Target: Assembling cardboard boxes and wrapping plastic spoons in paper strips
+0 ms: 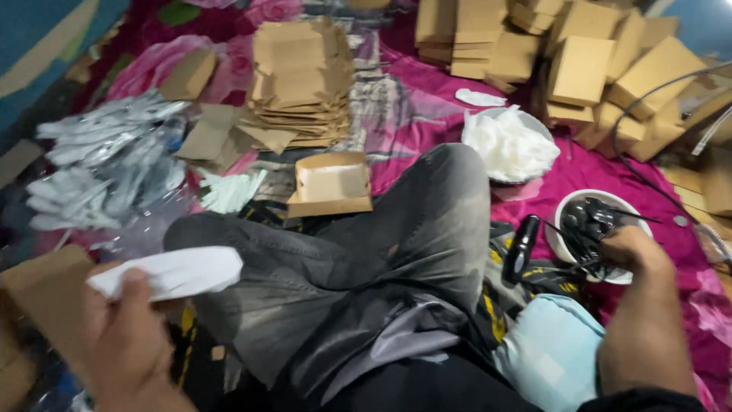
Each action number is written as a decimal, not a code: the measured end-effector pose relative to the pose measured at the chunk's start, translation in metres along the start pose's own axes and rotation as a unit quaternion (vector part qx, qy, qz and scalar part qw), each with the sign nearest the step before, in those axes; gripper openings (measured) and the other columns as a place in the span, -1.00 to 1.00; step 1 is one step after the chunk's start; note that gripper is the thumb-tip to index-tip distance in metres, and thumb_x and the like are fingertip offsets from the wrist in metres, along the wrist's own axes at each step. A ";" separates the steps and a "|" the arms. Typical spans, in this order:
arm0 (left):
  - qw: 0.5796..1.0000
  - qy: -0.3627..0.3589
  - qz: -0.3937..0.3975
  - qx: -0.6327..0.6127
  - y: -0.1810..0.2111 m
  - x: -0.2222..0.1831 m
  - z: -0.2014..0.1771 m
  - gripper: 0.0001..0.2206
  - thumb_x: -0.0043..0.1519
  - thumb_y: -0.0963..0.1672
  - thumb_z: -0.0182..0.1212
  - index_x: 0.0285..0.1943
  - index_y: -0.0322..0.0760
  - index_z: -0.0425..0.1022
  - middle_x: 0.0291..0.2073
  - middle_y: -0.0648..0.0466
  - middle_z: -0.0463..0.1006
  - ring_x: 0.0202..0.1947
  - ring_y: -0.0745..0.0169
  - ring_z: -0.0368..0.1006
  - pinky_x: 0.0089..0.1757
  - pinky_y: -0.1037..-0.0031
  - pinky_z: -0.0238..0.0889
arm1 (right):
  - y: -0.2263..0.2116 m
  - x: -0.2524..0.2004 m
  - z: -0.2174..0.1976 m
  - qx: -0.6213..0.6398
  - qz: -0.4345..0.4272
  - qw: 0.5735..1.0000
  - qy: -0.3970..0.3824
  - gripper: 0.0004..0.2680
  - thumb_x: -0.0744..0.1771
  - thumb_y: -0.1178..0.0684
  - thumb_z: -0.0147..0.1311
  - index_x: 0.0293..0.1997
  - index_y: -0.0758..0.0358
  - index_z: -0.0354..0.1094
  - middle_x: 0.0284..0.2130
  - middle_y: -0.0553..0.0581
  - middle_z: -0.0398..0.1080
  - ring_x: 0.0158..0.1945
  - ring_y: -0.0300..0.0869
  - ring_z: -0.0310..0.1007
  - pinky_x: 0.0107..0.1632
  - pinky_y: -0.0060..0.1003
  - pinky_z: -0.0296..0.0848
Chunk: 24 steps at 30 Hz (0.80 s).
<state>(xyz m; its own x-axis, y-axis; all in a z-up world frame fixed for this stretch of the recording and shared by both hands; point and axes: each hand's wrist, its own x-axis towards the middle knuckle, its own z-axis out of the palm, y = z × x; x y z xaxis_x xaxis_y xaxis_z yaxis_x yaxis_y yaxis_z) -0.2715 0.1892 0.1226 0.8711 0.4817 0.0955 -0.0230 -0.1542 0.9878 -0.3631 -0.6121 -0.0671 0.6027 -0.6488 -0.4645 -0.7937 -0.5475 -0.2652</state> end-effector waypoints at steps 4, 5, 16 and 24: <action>0.981 -0.057 -0.089 -0.163 0.026 -0.012 0.034 -0.80 0.36 -0.09 0.11 0.14 -0.08 0.32 -0.07 -0.11 0.55 -0.11 -0.02 0.57 -0.42 0.33 0.42 | 0.033 0.016 -0.013 0.058 0.002 0.998 -0.017 -0.82 0.27 0.26 0.08 -0.29 0.62 0.64 -0.56 0.49 0.57 -0.54 0.12 0.47 -0.49 -0.05 0.36; 0.975 -0.067 -0.106 -0.185 0.052 -0.025 0.048 -0.84 0.38 -0.12 0.05 0.11 -0.10 0.29 -0.13 0.01 0.41 -0.23 0.09 0.48 -0.50 0.35 0.44 | 0.027 0.016 -0.016 0.088 -0.064 0.994 0.002 -0.83 0.30 0.26 0.07 -0.19 0.58 0.59 -0.46 0.44 0.54 -0.45 0.07 0.45 -0.40 -0.11 0.34; 0.876 -0.229 -0.242 -0.348 0.018 -0.041 0.101 -0.90 0.39 -0.08 -0.05 0.04 -0.01 0.27 -0.15 -0.14 0.63 -0.26 -0.25 0.64 -0.22 -0.45 0.47 | -0.215 -0.175 -0.006 0.263 -0.416 0.867 0.072 -0.64 0.39 0.23 0.06 0.39 0.12 0.32 -0.16 0.00 0.53 -0.12 -0.24 0.51 0.07 -0.32 0.42; 0.850 -0.303 -0.268 -0.338 -0.006 -0.064 0.118 -0.82 0.34 -0.09 0.04 0.07 -0.13 0.25 -0.11 -0.35 0.62 -0.19 -0.47 0.61 -0.17 -0.44 0.44 | -0.361 -0.299 0.060 0.349 -0.609 0.686 -0.191 -0.83 0.33 0.17 0.17 0.00 0.33 0.53 -0.18 0.26 0.62 -0.11 -0.12 0.60 -0.03 -0.13 0.54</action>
<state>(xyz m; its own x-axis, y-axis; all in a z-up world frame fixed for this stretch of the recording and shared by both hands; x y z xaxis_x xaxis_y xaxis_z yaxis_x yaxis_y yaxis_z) -0.2697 0.0573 0.0962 0.9336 -0.2367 -0.2689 0.3577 0.5762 0.7348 -0.2620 -0.1889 0.1173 0.8939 0.3245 0.3094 0.3537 -0.0864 -0.9313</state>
